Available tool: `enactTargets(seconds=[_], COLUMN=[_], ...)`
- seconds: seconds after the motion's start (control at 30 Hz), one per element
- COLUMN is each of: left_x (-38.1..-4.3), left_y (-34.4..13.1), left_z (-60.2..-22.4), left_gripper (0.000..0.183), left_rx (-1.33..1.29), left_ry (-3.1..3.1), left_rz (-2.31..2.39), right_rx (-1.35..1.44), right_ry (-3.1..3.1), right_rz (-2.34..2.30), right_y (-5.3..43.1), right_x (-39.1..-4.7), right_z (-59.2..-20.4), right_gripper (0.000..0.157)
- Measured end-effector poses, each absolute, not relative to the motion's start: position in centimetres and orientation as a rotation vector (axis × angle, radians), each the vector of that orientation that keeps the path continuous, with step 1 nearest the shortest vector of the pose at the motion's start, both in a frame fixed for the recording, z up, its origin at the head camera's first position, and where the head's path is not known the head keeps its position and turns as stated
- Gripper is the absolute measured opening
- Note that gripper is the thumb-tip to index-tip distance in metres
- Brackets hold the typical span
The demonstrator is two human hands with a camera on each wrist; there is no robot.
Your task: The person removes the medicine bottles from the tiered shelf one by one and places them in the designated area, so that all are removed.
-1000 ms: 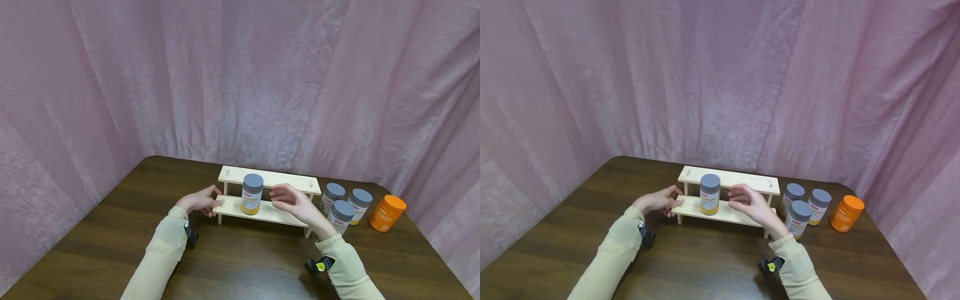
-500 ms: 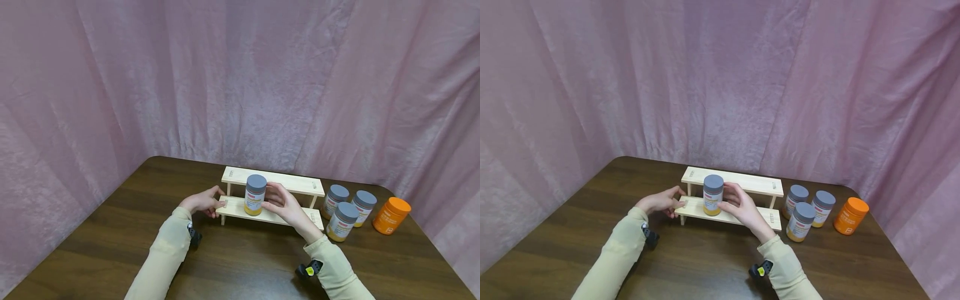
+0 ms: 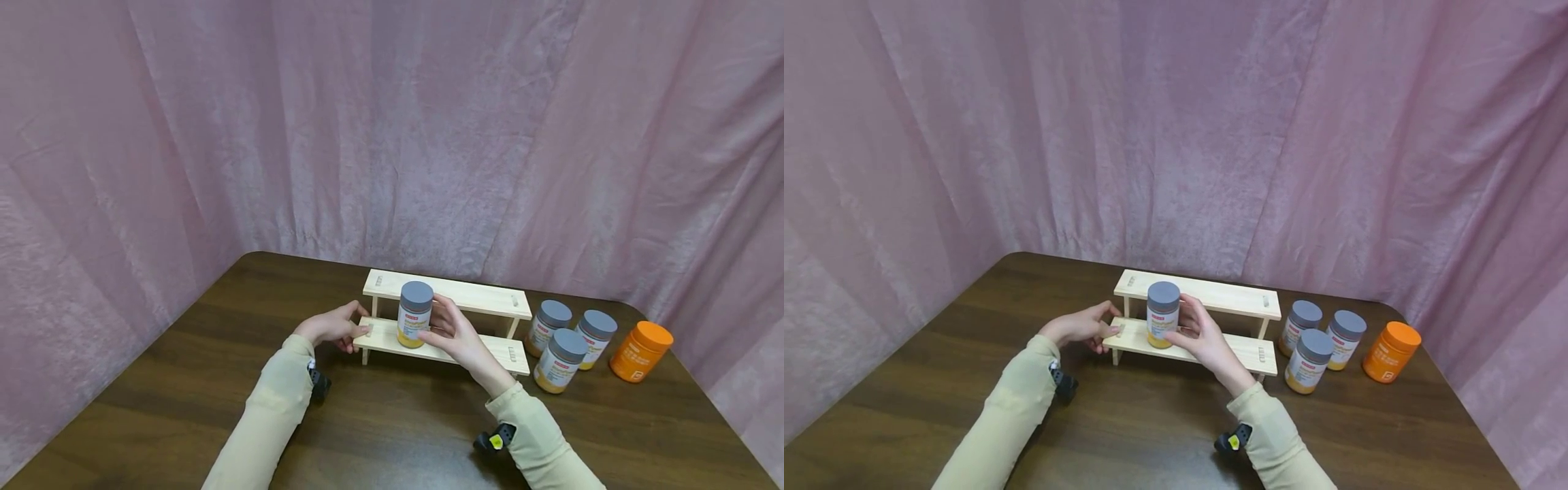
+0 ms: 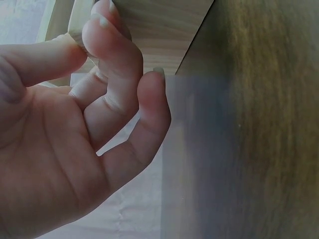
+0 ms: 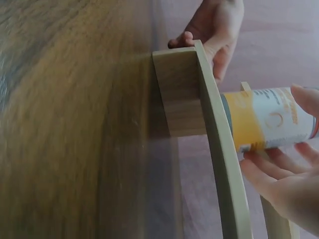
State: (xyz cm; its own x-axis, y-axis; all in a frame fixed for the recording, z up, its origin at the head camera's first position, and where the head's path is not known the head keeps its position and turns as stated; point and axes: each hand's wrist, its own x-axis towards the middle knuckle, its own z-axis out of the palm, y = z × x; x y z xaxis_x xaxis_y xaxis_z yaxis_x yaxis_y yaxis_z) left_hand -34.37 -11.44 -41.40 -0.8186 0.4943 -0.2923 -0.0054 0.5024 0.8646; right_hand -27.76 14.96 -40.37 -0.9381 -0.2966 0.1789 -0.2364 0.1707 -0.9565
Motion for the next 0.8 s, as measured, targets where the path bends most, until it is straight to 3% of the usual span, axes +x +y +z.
enactTargets(seconds=[0.37, 0.8], left_x=[-34.4, -34.3], left_y=[-11.0, -11.4], left_z=[-41.6, -41.6], left_gripper=[0.036, 0.036], left_rx=[0.386, 0.399], left_ry=[2.235, 2.246], left_rz=[1.298, 1.291], right_rx=[-0.389, -0.336], right_ry=[2.554, 2.631], right_rz=[-1.915, -1.878], right_y=[13.5, 15.2], right_x=[-28.1, -27.4], right_z=[-40.7, -39.1], right_gripper=[0.06, 0.061])
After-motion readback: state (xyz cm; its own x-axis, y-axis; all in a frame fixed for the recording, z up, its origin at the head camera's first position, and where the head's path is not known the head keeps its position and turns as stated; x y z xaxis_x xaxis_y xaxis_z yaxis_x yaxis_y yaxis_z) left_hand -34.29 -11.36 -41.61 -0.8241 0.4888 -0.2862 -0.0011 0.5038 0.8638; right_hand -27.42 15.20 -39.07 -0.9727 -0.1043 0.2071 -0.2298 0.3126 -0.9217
